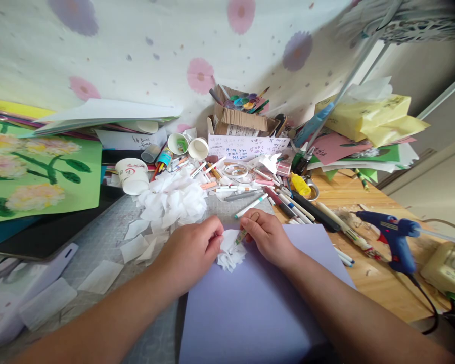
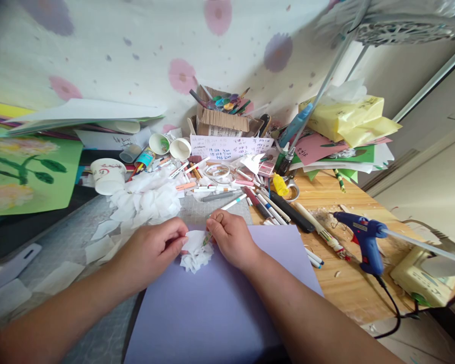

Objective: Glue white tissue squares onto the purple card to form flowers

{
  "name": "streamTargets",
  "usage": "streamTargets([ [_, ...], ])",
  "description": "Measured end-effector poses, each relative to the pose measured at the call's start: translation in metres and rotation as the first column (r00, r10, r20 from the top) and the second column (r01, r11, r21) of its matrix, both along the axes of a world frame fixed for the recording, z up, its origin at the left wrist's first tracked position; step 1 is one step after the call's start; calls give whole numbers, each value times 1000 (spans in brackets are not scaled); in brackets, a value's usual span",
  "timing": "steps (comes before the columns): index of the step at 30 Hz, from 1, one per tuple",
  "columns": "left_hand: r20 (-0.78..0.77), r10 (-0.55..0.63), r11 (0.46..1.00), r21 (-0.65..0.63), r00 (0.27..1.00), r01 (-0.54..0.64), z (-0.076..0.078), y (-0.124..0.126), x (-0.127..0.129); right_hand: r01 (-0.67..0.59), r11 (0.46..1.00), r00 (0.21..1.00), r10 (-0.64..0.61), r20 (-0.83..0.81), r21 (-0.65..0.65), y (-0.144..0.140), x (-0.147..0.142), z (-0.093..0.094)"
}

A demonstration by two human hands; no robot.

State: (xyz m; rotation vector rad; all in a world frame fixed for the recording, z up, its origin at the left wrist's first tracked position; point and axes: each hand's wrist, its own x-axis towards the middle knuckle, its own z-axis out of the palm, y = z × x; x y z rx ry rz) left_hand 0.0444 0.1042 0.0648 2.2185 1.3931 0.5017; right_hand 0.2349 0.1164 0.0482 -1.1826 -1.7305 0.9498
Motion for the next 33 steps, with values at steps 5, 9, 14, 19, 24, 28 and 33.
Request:
streamTargets([
  [5,-9,-1,1000,-15,1000,1,2,0,1,-18,996,998,12,-66,-85,1,0,0],
  [9,-11,5,1000,-29,1000,-5,3,0,2,43,992,925,-83,-371,-115,1,4,0],
  [14,-11,11,999,-48,1000,-12,4,0,1,-19,998,891,-7,-453,-53,-3,5,2],
  [19,-23,18,1000,-18,1000,-18,4,0,0,-149,984,951,115,-286,-102,-4,0,3],
  [24,-5,-17,998,55,1000,17,1,0,-1,-113,981,953,61,-297,-159,-2,2,4],
  [28,44,-71,988,141,997,64,1,-2,2,-102,981,952,49,-301,-166,-1,3,7],
  [33,205,-56,933,359,977,-22,8,-7,2,-107,982,950,55,-308,-156,-1,2,8],
])
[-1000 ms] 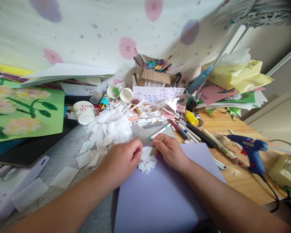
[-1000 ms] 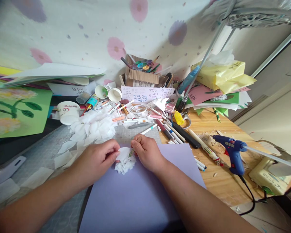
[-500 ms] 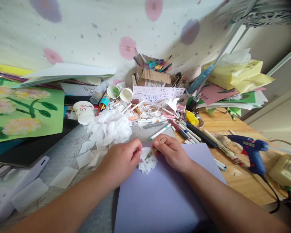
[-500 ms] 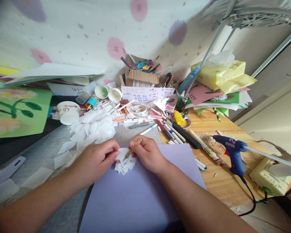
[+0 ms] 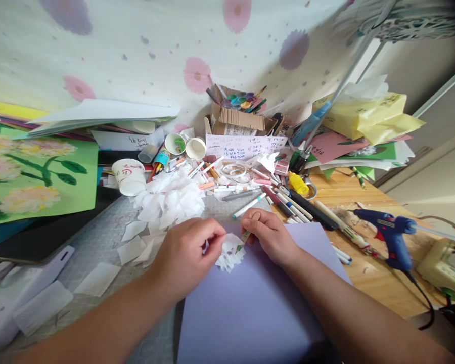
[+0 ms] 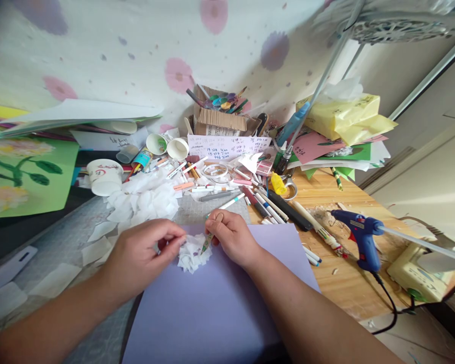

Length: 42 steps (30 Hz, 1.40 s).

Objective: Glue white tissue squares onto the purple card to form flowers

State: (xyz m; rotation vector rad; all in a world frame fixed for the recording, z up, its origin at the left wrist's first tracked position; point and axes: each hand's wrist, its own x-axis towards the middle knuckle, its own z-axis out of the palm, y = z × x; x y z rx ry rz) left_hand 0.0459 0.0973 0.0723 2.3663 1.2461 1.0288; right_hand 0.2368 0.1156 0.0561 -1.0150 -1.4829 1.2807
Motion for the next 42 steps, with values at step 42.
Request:
streamTargets([
  [42,-381,-243,969,-57,892,239,-6,8,1,-19,960,980,-37,194,280,-10,-4,0],
])
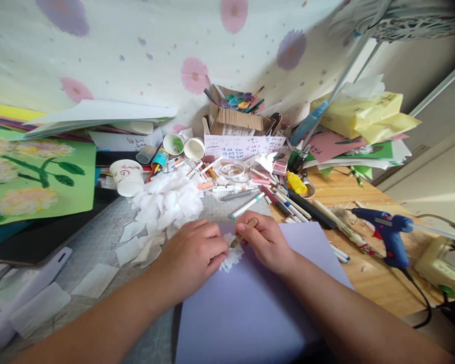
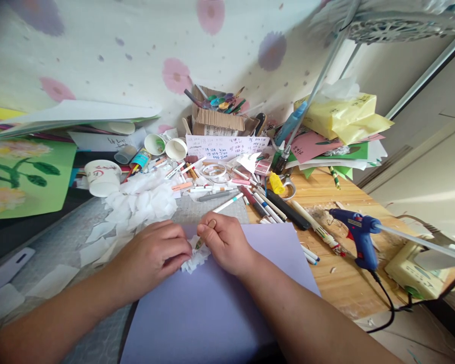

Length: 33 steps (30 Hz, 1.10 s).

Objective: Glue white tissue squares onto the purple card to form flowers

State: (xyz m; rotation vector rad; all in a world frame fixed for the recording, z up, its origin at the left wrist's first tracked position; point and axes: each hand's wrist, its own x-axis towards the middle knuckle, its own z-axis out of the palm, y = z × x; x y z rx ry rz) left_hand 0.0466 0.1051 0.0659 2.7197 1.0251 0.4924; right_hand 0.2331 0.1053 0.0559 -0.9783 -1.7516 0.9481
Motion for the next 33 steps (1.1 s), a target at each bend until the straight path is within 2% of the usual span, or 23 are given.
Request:
streamTargets([
  [7,-1,41,998,-42,999,-41,-2,0,0,-45,997,997,40,71,67,2,-1,-2],
  [13,-9,72,996,-60,997,-73,-3,3,-1,-77,991,977,53,206,107,2,-2,0],
  [17,22,110,989,-99,994,-107,-2,3,-2,-72,992,969,46,242,101,1,-4,0],
  [19,67,130,984,-133,989,-120,0,2,-2,-49,998,981,40,189,44,2,-4,-2],
  [21,119,129,980,-166,984,-109,3,1,-2,-30,997,996,36,77,-70,5,-3,-6],
  [23,170,82,981,-187,982,-50,6,0,-3,-7,981,997,-8,-73,-194,8,-1,-8],
  [25,204,3,980,-197,979,38,7,0,-4,33,964,969,-96,-227,-264,10,0,-10],
  [27,212,-47,977,-192,976,89,8,0,-4,63,962,920,-158,-357,-265,11,1,-10],
  [29,192,-50,982,-169,980,83,7,2,-5,57,969,895,-156,-418,-240,10,3,-9],
  [33,144,-5,992,-125,990,23,4,4,-5,22,975,937,-97,-335,-221,5,3,-6],
])
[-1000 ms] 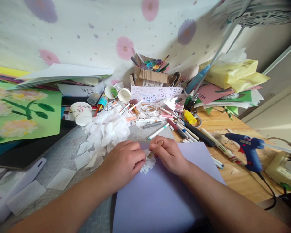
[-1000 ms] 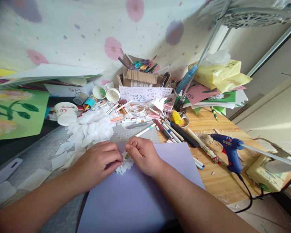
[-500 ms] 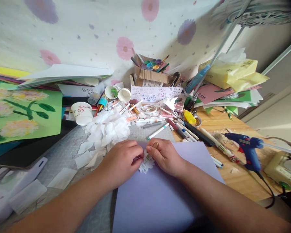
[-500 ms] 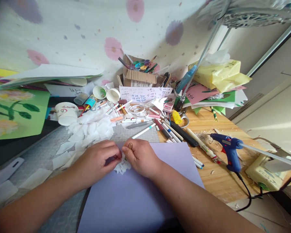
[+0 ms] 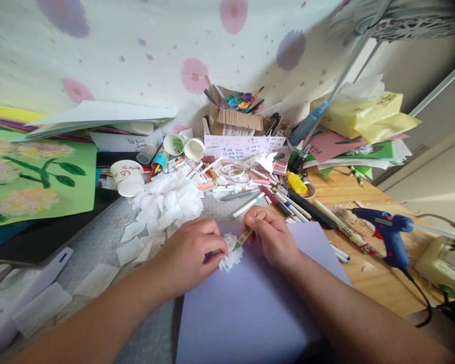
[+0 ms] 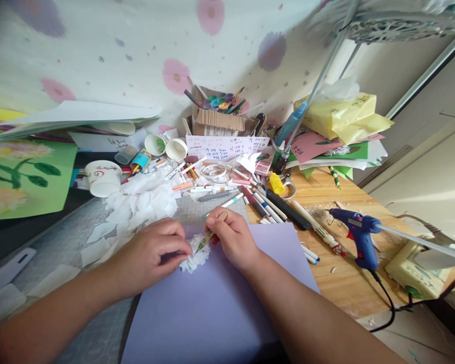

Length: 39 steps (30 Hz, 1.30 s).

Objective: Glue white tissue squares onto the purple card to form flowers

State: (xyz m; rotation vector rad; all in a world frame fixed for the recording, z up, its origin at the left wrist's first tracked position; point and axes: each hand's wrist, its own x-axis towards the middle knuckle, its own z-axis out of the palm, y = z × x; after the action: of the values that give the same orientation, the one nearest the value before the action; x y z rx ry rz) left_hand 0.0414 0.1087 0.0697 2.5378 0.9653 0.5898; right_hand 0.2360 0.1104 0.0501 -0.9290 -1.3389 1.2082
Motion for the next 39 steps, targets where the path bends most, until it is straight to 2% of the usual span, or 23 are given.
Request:
streamTargets([
  [6,-40,45,999,-4,998,-45,-3,2,0,-78,997,984,77,162,-3,-2,-2,4],
  [14,-114,72,996,-37,991,-76,-4,1,1,-131,991,973,127,192,7,1,-1,1],
  [19,-36,96,991,-86,995,-99,0,4,-2,-106,994,986,105,128,0,0,0,3],
  [21,10,154,985,-85,988,-153,5,9,-10,-67,998,994,66,82,13,0,0,3],
  [24,47,320,947,-37,946,-319,13,20,-29,-68,998,993,66,102,14,0,0,2],
  [26,32,433,901,0,901,-433,15,29,-43,-89,996,985,88,151,-3,0,0,1],
  [28,-35,495,869,27,868,-494,15,36,-53,-97,995,979,99,181,-20,1,0,1],
  [32,-194,455,889,41,869,-456,13,40,-59,-94,995,977,100,188,-37,1,0,2],
  [39,-313,401,914,80,861,-397,11,33,-51,-100,995,976,102,191,-24,-1,0,5],
])
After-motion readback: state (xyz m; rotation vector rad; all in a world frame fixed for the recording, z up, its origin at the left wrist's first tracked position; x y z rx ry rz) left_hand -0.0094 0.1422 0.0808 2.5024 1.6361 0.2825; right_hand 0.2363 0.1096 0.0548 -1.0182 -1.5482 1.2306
